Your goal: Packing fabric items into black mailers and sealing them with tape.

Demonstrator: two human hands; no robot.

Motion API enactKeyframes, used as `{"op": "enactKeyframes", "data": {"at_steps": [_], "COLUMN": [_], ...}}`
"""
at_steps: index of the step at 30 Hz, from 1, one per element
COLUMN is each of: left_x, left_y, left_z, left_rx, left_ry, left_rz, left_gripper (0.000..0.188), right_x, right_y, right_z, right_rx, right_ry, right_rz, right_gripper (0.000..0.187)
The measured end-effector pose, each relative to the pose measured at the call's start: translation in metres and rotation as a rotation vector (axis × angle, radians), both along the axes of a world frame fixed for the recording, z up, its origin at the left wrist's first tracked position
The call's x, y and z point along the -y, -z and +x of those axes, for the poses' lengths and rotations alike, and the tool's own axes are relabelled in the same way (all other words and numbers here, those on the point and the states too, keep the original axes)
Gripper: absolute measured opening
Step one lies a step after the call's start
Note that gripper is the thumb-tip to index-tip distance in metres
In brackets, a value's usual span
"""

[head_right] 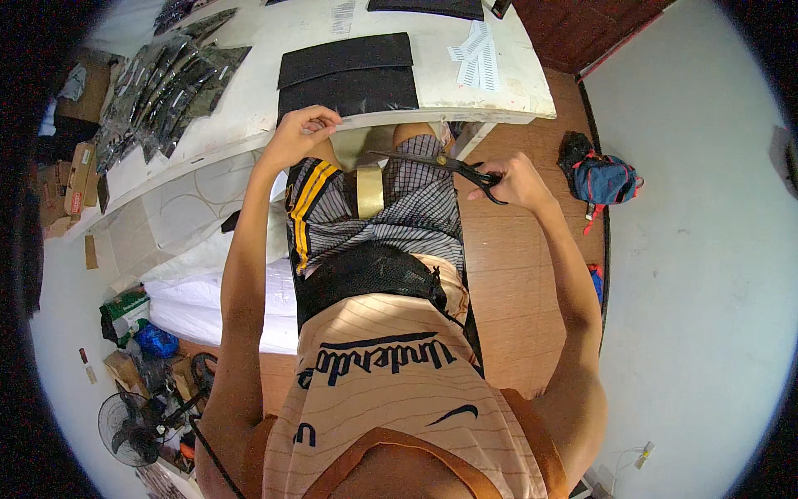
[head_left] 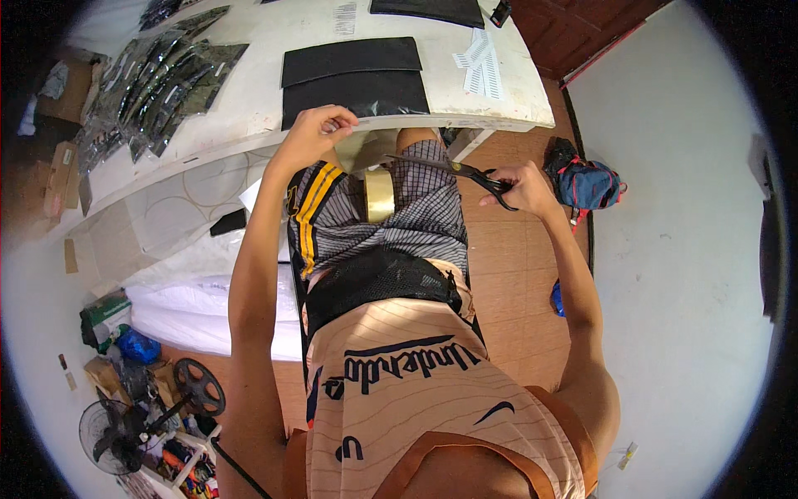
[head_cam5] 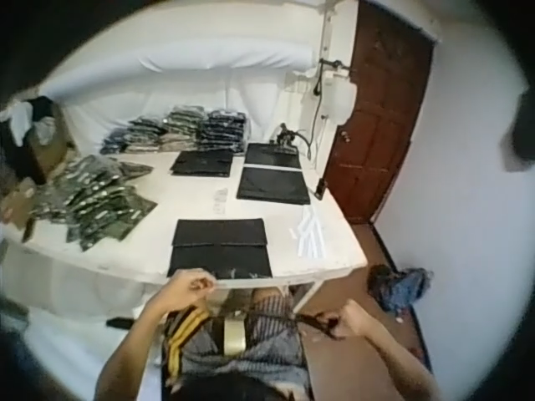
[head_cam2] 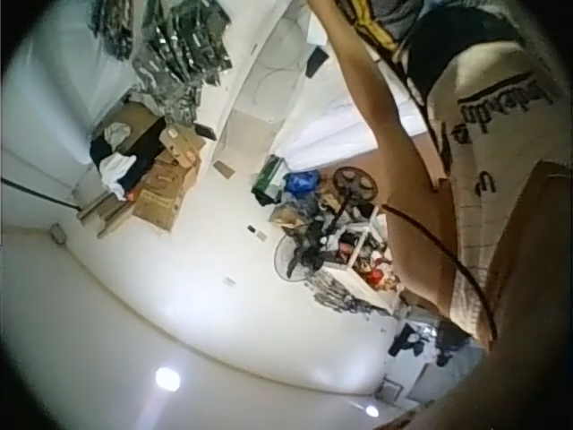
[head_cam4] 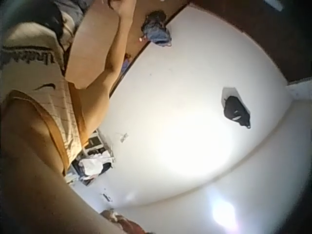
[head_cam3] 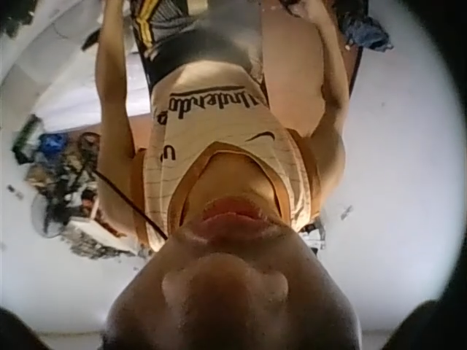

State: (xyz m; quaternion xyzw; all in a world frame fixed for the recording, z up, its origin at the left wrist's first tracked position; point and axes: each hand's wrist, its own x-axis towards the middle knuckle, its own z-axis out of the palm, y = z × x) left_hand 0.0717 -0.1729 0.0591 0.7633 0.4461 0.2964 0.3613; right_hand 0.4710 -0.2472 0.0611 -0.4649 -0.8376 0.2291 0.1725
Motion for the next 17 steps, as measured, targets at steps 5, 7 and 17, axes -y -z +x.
{"op": "enactKeyframes", "data": {"at_steps": [5,7,17], "left_x": [0.01,0.014,0.026], "left_y": [0.034,0.047,0.062], "left_z": [-0.016,-0.022,-0.012], "left_rx": [0.23,0.295,0.24], "left_ry": [-0.077,-0.13,-0.188], "left_rz": [-0.119,-0.114,-0.235], "left_gripper": [0.016,0.017,0.018], "right_x": [0.011,0.008,-0.076], "right_y": [0.019,0.022,0.026], "right_z": [0.01,0.007,-0.058], "right_rx": [0.041,-0.015,0.036], "right_ry": [0.239,0.309,0.782], "right_rz": [-0.128,-0.072,0.14], "right_gripper": [0.045,0.042,0.03]}}
